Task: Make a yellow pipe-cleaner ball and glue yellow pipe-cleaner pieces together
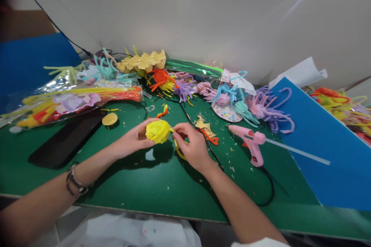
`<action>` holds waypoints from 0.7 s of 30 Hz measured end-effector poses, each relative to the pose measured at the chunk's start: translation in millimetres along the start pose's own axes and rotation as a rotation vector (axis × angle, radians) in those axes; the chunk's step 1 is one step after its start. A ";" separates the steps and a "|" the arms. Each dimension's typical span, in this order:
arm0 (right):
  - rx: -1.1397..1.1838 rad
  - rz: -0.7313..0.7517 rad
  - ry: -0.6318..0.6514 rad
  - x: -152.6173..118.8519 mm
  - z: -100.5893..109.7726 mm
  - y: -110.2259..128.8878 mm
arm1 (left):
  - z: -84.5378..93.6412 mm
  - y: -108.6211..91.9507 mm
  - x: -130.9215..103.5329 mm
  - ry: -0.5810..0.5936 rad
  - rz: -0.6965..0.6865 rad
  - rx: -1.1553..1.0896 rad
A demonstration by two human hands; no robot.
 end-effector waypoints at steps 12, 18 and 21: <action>-0.327 0.161 -0.068 -0.4 -1.1 1.0 | 0.2 -6.6 -2.0 -0.156 -0.310 0.507; -0.326 0.170 -0.058 -1.9 -3.1 1.7 | -3.7 0.1 -2.5 -0.103 -0.182 0.283; -0.327 0.198 -0.081 -2.2 -2.4 3.5 | -4.2 0.4 -3.3 -0.146 -0.235 0.473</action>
Point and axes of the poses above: each hand's wrist, its own x-axis towards the middle knuckle, its own z-axis out of the back of the hand, y = z × x, the point moved 2 cm from there along x, towards the middle knuckle, and after that the axes turned 15 degrees about -x, right-handed, at the moved point
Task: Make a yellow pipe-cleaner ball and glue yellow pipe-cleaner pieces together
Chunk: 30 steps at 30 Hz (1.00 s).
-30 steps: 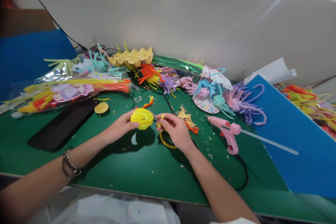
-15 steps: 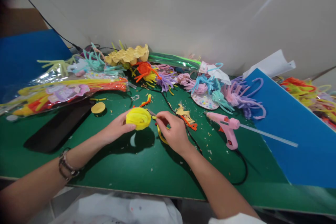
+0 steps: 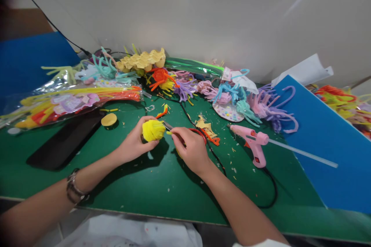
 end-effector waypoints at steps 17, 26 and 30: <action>-0.027 0.068 0.011 -2.0 -1.4 3.3 | -2.6 0.4 -1.8 0.173 -0.162 0.402; -0.101 0.202 -0.133 -0.7 1.7 8.9 | -1.4 2.1 -1.5 0.208 -0.229 0.441; -0.090 0.223 -0.119 0.0 -0.9 10.2 | -0.4 3.2 -1.3 0.185 -0.247 0.440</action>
Point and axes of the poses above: each hand's wrist, its own x-axis towards the middle knuckle, its own z-axis out of the back of the hand, y = z × x, the point moved 2 cm from there along x, towards the middle knuckle, and after that the axes turned 15 degrees about -x, right-handed, at the moved point
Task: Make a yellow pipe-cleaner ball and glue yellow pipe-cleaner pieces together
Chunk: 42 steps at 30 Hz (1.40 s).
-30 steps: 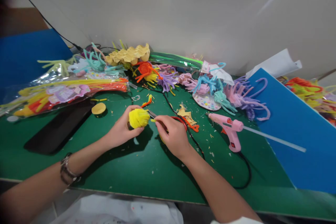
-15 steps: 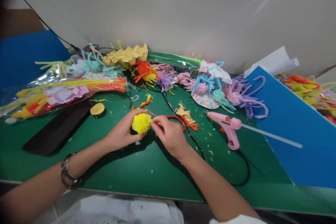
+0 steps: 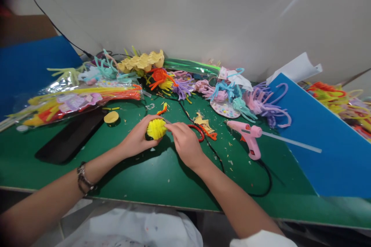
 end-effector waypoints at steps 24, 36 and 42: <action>0.024 -0.069 0.118 -2.9 -1.7 -8.1 | -4.2 3.6 -0.9 0.101 0.031 -0.054; -0.350 0.149 0.088 -1.6 4.9 -8.9 | -7.1 -3.5 -2.5 0.061 0.096 -0.126; -0.209 0.106 0.093 -2.2 3.1 -7.9 | -7.6 -6.1 -2.0 0.110 0.093 -0.133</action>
Point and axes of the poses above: each hand's wrist, its own x-axis towards the middle knuckle, its own z-axis out of the back of the hand, y = z × x, the point moved 2 cm from there along x, towards the middle knuckle, and after that the axes turned 15 degrees about -x, right-handed, at the moved point
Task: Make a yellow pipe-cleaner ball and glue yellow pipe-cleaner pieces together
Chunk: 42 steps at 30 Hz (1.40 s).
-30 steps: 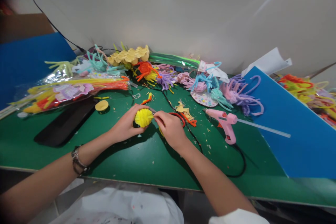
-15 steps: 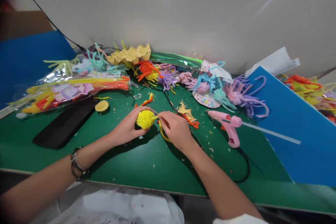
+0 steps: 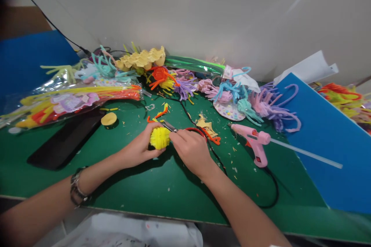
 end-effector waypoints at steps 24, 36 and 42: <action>0.442 -0.334 0.097 -0.6 -6.8 9.3 | -0.4 9.0 0.0 -0.034 -0.007 0.032; 0.417 -0.317 0.098 0.4 -11.0 10.0 | -0.2 8.5 1.4 -0.107 0.022 0.161; 0.381 -0.171 0.068 0.7 -11.6 3.0 | 1.0 7.0 1.1 -0.136 0.034 0.173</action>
Point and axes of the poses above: each hand's wrist, its own x-axis towards the middle knuckle, its own z-axis out of the back of the hand, y = z × x, the point moved 2 cm from there along x, towards the middle knuckle, and after that the axes turned 15 degrees about -x, right-handed, at the moved point
